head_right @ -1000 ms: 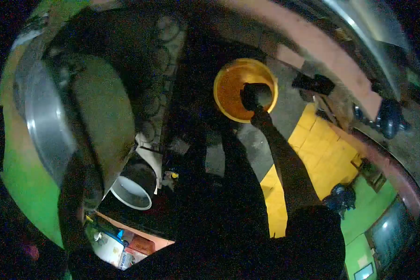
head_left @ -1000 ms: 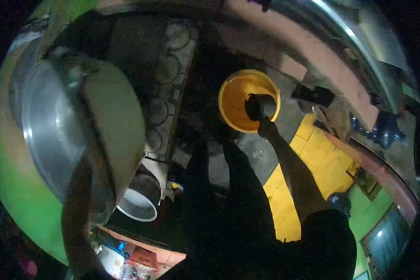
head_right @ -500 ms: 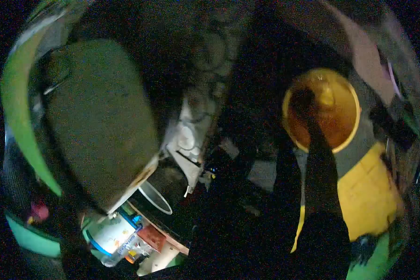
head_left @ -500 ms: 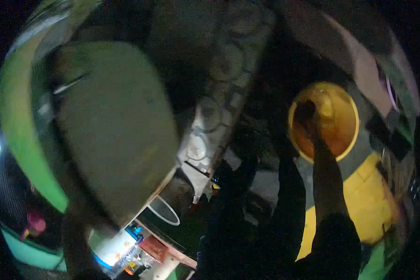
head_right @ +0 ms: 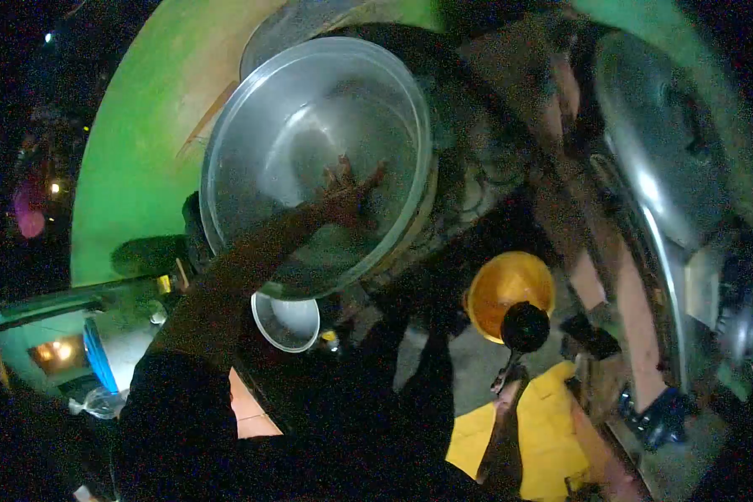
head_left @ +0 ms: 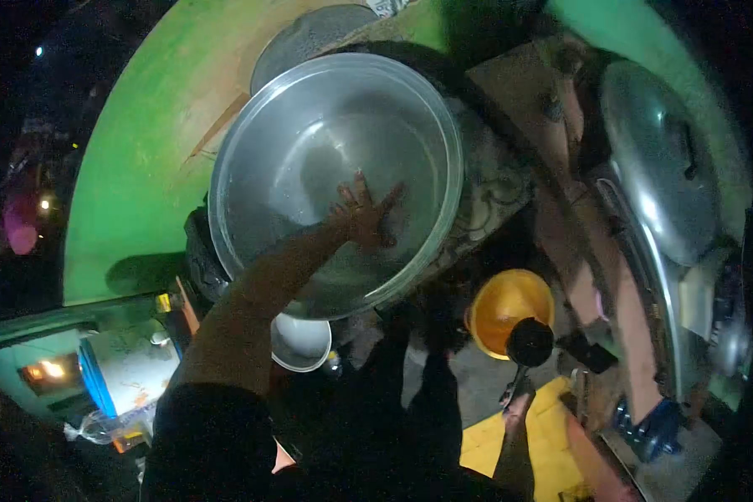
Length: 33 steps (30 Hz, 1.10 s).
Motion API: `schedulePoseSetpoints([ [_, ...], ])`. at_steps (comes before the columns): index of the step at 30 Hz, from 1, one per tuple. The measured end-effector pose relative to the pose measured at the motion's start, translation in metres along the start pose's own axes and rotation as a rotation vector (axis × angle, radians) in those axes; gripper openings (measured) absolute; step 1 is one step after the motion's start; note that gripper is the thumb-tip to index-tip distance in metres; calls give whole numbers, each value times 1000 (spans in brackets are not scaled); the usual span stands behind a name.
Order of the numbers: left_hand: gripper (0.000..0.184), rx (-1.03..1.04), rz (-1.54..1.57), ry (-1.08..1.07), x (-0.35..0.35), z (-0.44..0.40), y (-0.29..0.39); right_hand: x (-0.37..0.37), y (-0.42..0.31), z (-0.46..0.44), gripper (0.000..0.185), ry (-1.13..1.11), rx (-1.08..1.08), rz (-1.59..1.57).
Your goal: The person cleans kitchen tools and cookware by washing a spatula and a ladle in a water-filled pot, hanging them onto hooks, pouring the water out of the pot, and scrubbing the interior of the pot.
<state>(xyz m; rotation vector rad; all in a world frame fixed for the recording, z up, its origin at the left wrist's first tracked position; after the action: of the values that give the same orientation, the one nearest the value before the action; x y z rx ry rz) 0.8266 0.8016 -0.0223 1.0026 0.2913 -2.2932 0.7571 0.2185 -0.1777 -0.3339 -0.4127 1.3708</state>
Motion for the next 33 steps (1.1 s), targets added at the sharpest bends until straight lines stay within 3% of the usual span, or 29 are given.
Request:
schedulePoseSetpoints([
  [1, 90, 59, -70, 18, 4, -3, -11, 14, -18, 28, 34, 15, -31, 23],
  [3, 87, 137, -119, 33, 17, -13, -37, 46, -47, 78, 20, -5, -449, 148],
  [5, 83, 224, -173, 296, 27, -23, -45, 71, -87, 118, 18, -42, -526, 230],
  [6, 83, 242, -156, 299, 32, -32, -43, 91, -107, 140, 20, -88, -583, 300],
  [8, 78, 279, -29, 513, 40, -35, -47, 159, -139, 198, 25, -104, -729, 409],
  [9, 78, 292, -14, 516, 27, -19, -42, 176, -147, 210, 28, -131, -813, 463],
  [10, 70, 267, -35, 375, 0, 5, -32, 194, -156, 220, 31, -161, -899, 516],
  [11, 62, 243, -59, 236, -15, 20, -25, 239, -171, 257, 31, -24, -894, 764],
  [13, 63, 310, -63, 192, -21, 23, -25, 287, -183, 275, 31, 126, -885, 1011],
  [14, 64, 337, -70, 173, -22, 21, -26, 294, -183, 255, 30, 101, -1254, 1163],
  [16, 65, 348, -45, 200, -16, 10, -28, 313, -184, 239, 28, 67, -1641, 1297],
  [18, 66, 329, -5, 246, -4, -13, -31, 358, -179, 260, 26, -65, -1663, 1224],
  [21, 57, 215, 52, -52, -5, -44, -39, 394, -173, 264, 25, -68, -1603, 1342],
  [24, 53, 237, 74, 55, 3, -44, -60, 420, -162, 271, 20, -59, -1730, 1379],
  [25, 51, 238, 77, 87, 7, -44, -68, 428, -160, 275, 17, -59, -1911, 1359],
  [26, 50, 244, 77, 110, 9, -44, -75, 430, -156, 270, 17, -40, -1903, 1358],
  [27, 49, 250, 77, 134, 13, -44, -81, 428, -150, 260, 17, -93, -1736, 1303],
  [29, 46, 294, 75, 188, 22, -53, -94, 428, -146, 267, 17, -64, -1701, 1380],
  [30, 45, 316, 78, 218, 27, -56, -101, 431, -146, 275, 18, 4, -1821, 1534],
  [31, 44, 342, 73, 245, 29, -59, -106, 432, -146, 278, 16, 30, -1892, 1480],
  [33, 41, 379, 56, 307, 40, -63, -121, 421, -153, 291, 13, 44, -1870, 1451],
])
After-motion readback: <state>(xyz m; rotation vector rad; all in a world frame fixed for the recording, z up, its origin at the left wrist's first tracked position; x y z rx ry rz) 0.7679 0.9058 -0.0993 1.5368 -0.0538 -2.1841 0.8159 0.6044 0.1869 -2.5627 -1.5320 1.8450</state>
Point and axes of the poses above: each hand's wrist, its own z-axis away from the middle knuckle, its own x-axis out of the palm, y = z × x, the point moved 1 cm from there along -z, towards the middle knuckle, and after that the axes turned 6 degrees about -x, right-handed, at the moved point
